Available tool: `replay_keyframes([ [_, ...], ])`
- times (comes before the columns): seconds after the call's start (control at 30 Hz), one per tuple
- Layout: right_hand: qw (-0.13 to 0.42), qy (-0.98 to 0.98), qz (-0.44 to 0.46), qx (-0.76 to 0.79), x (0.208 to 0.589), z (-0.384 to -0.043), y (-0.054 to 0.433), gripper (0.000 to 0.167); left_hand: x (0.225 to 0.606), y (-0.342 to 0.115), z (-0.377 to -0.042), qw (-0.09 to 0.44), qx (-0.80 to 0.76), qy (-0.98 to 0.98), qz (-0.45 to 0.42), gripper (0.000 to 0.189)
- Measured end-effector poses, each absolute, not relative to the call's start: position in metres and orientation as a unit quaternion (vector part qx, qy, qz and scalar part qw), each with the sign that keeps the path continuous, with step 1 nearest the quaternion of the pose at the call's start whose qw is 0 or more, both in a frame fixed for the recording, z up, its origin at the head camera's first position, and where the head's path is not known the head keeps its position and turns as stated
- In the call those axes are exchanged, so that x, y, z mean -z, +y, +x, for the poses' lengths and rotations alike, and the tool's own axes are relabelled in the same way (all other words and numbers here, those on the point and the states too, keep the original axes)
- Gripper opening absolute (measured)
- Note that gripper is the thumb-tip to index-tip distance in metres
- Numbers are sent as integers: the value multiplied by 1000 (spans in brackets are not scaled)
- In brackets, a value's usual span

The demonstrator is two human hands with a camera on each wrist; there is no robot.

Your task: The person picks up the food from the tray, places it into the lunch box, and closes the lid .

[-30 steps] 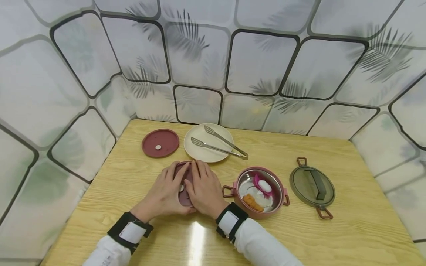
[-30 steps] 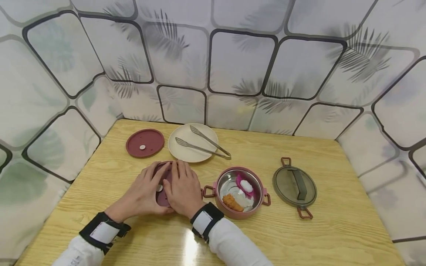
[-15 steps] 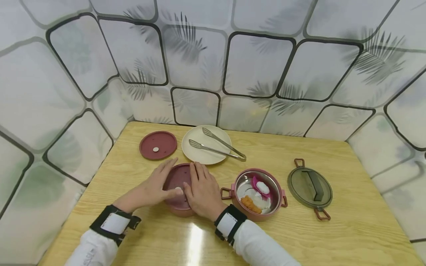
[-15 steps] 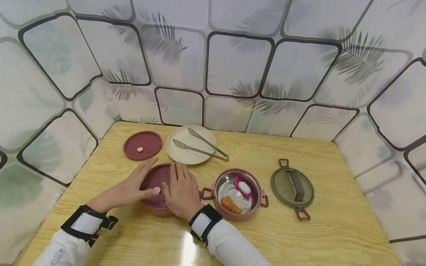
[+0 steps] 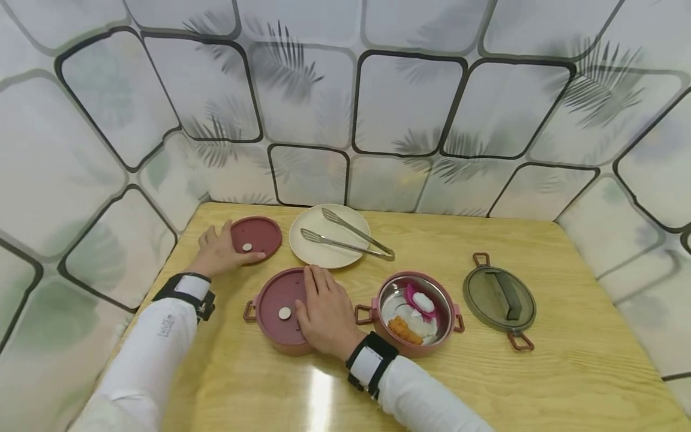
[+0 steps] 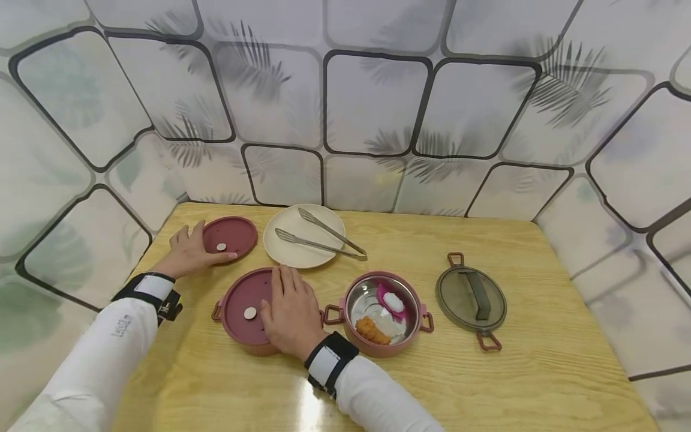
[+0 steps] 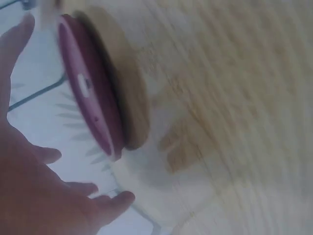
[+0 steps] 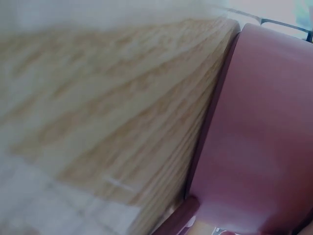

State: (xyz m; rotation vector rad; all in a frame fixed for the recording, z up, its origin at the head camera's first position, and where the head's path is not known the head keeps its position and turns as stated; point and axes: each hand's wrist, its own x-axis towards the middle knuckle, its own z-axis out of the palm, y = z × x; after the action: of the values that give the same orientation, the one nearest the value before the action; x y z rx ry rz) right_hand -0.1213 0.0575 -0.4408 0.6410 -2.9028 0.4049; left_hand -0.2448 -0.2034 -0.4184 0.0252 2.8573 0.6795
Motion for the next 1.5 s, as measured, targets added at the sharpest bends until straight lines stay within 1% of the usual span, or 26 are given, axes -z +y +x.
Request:
replay_keyframes([
  [0.07,67,-965,215,-136,441,-120,57,66,424,-203,-252,118,-220,968,-13,139],
  [0.17,64,-965,215,-139,443,-119,56,66,431,-200,-258,132,-210,968,-38,144],
  [0.33,73,-964,219,-136,444,-118,56,66,438,-192,-264,133,-180,973,-63,144],
  [0.5,89,-963,219,-130,443,-120,58,66,440,-182,-268,139,-152,977,-58,142],
  [0.6,92,-963,220,-129,443,-119,57,66,440,-181,-267,141,-148,978,-53,138],
  [0.73,87,-962,223,-132,443,-117,56,66,440,-186,-262,129,-151,979,-52,134],
  [1.0,82,-962,216,-144,440,-117,59,67,428,-202,-243,115,-213,970,-34,138],
  [1.1,79,-960,219,-155,440,-119,60,66,422,-207,-231,108,-236,966,-20,136],
  [1.17,68,-956,223,-180,437,-120,63,66,416,-207,-225,100,-249,963,-14,135],
  [1.33,36,-936,222,-269,419,-118,80,69,394,-197,-211,45,-281,958,13,130],
  [1.4,43,-930,216,-294,408,-116,91,71,383,-187,-204,23,-284,958,34,127],
  [1.5,79,-918,207,-328,389,-115,110,75,367,-164,-191,2,-283,956,72,126],
])
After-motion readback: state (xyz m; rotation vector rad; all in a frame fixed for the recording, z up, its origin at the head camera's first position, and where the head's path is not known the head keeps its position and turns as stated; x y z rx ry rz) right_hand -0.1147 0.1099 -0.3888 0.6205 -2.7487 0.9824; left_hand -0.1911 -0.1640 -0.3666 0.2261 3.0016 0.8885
